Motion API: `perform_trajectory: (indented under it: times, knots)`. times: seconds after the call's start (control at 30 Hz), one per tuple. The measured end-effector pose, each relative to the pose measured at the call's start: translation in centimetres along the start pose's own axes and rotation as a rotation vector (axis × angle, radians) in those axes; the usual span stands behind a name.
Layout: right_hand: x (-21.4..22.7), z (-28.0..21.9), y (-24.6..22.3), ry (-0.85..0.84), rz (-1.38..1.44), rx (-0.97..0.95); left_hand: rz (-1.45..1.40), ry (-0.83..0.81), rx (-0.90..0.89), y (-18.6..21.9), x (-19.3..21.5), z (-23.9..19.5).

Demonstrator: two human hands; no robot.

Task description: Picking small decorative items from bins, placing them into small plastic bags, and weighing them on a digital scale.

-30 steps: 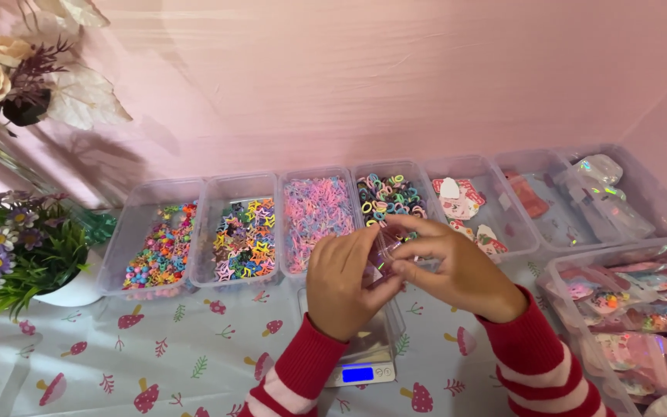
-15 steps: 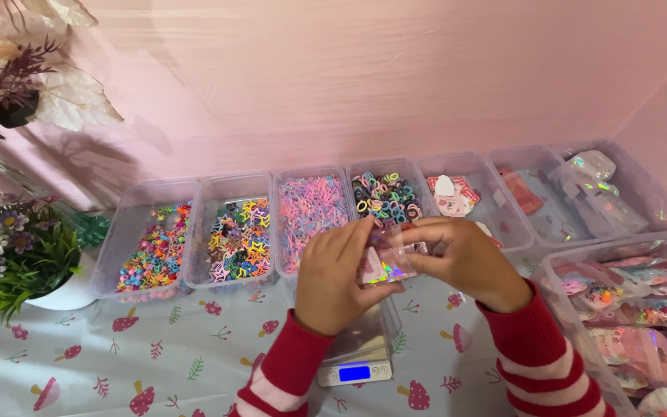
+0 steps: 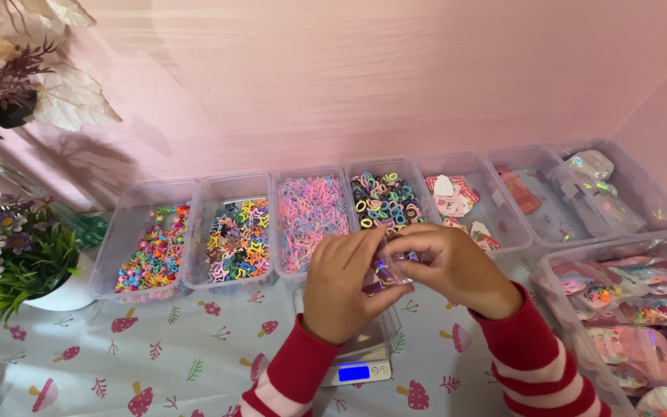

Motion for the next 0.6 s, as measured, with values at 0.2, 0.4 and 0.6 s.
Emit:
perform_trajectory:
  times: [0.2, 0.4, 0.6]
  knots:
    - [0.3, -0.2, -0.4, -0.016, -0.047, 0.053, 0.079, 0.116, 0.000, -1.1, -0.3, -0.7]
    - [0.2, 0.1, -0.6, 0.032, 0.092, 0.074, 0.107, 0.134, 0.028, -0.8, 0.1, -0.5]
    - [-1.6, 0.7, -0.2, 0.124, 0.204, 0.009, 0.053, 0.254, 0.166, -4.0, 6.9, -4.8]
Point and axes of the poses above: each hand's wrist, its own z-axis towards the middle knuckle, its own x-axis out of the back of the hand, y = z × x, the point moved 2 cm from there along z, towards the middle knuckle, and after that the axes turned 11 degrees about -z, right-handed, at the moved point
